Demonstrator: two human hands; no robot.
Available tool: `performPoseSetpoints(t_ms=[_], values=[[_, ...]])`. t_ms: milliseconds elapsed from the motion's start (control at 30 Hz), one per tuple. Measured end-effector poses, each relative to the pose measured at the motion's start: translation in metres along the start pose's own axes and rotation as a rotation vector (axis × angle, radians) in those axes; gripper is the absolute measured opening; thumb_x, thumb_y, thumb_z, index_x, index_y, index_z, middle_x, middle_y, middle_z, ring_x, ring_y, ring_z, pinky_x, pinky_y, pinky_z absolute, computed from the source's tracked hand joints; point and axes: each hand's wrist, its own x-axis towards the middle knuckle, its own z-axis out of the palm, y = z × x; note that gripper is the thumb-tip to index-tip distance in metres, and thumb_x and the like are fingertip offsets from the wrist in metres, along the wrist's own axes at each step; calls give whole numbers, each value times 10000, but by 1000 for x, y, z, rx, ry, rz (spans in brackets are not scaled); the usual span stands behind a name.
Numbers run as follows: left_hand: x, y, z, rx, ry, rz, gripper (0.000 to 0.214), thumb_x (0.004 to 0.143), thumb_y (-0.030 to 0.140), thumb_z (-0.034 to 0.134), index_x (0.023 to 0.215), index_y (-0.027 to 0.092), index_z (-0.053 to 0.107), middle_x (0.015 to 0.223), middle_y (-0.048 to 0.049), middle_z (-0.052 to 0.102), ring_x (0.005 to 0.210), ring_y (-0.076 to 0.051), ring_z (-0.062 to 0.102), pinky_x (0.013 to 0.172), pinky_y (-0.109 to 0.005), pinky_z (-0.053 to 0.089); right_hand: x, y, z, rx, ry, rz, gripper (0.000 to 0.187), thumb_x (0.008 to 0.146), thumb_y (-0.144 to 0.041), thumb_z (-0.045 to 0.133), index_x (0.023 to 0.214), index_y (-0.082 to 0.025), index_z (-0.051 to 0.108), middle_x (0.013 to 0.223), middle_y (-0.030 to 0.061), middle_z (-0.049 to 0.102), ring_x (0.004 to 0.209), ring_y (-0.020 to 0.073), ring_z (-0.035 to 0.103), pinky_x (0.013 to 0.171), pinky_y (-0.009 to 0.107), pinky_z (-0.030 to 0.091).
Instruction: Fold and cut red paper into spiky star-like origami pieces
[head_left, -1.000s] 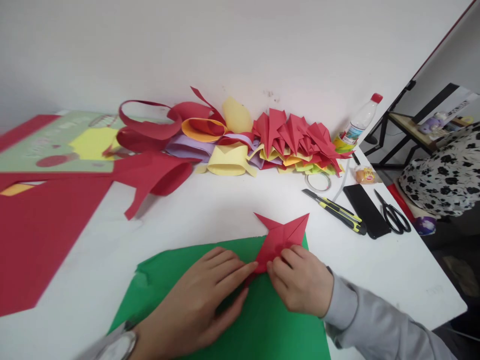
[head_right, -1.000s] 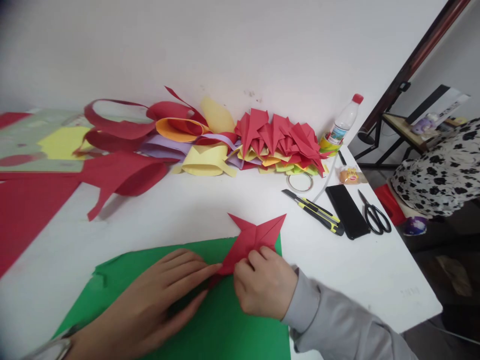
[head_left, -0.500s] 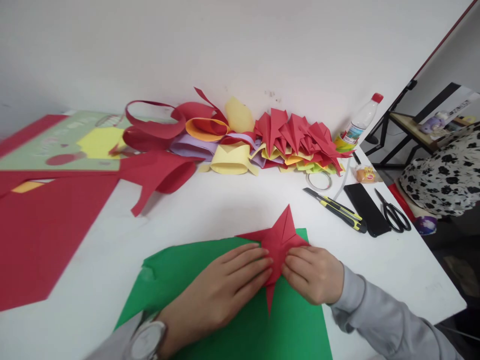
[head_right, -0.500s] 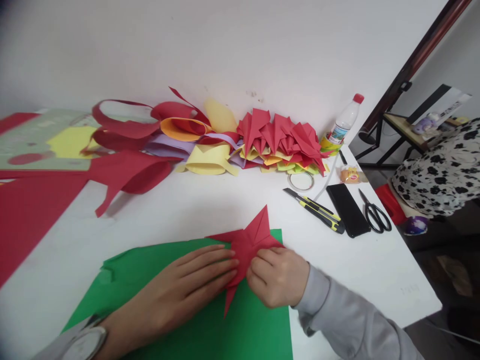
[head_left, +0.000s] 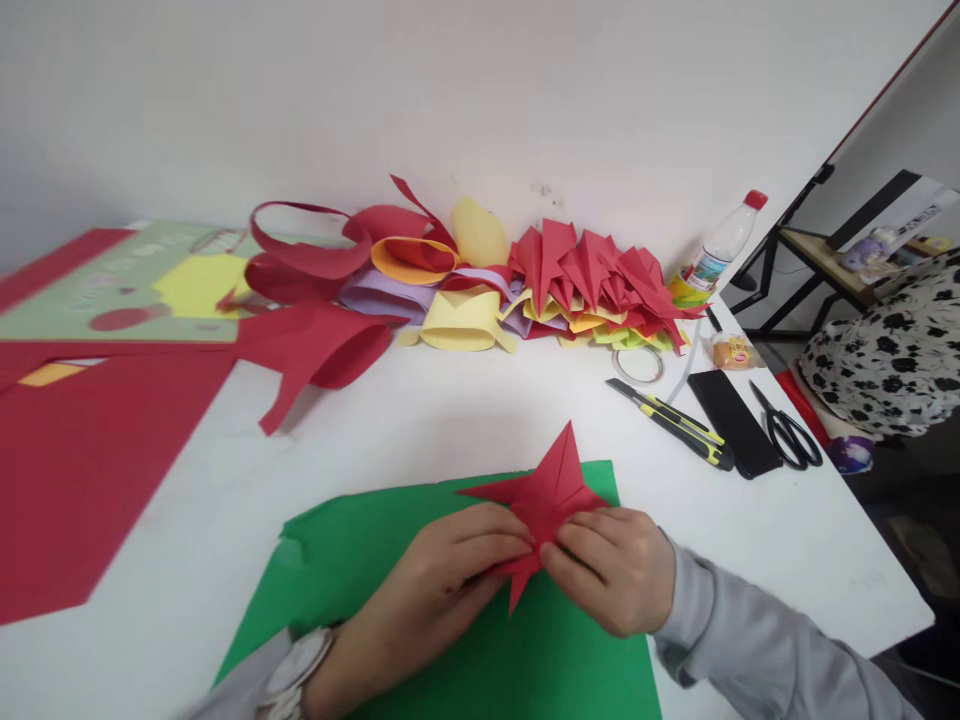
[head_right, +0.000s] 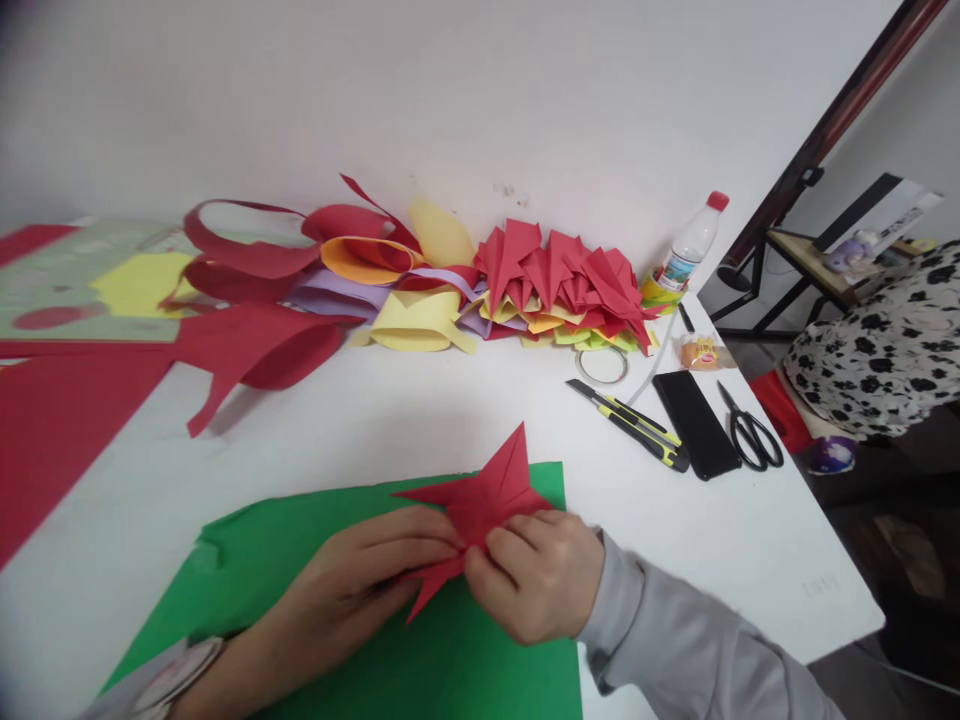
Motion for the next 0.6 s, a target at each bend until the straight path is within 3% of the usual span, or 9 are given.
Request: performPoseSetpoints(t_ms=[167,267,433,533,600], values=[[7,3,-4,-157,-107,-242,204,930,210,496,833,215,676,835,5,748,772,-135,698,694,-205,559,2,-1,-3,27,22,-1,168,875,-105,520,840,-139,680,720,55,674,673,165,625,552,278,526],[7,7,-4,-148,-104,-284,210,936,225,488,818,204,661,831,-3,732,767,-138,681,675,-213,545,1,-6,-3,51,18,-10,129,847,-127,559,838,-143,687,749,53,689,715,191,643,582,309,533],[1,9,2,61,-150,-6,191,931,158,497,841,202,660,871,-18,706,827,-158,618,773,-300,503,-4,-4,-4,237,-93,44,154,841,-242,595,710,-195,661,829,42,699,845,204,648,675,326,532],[-5,11,11,287,-163,151,263,960,175,450,799,190,657,817,-30,690,774,-176,573,718,-336,472,-5,3,-8,412,-207,125,202,831,-292,556,681,-191,645,928,59,701,959,213,638,822,367,519],[-10,14,19,403,-144,172,298,967,167,440,754,185,648,765,-27,669,713,-174,549,659,-333,456,-5,7,-11,458,-216,172,175,824,-260,530,726,-184,654,932,66,705,970,204,638,867,366,503]])
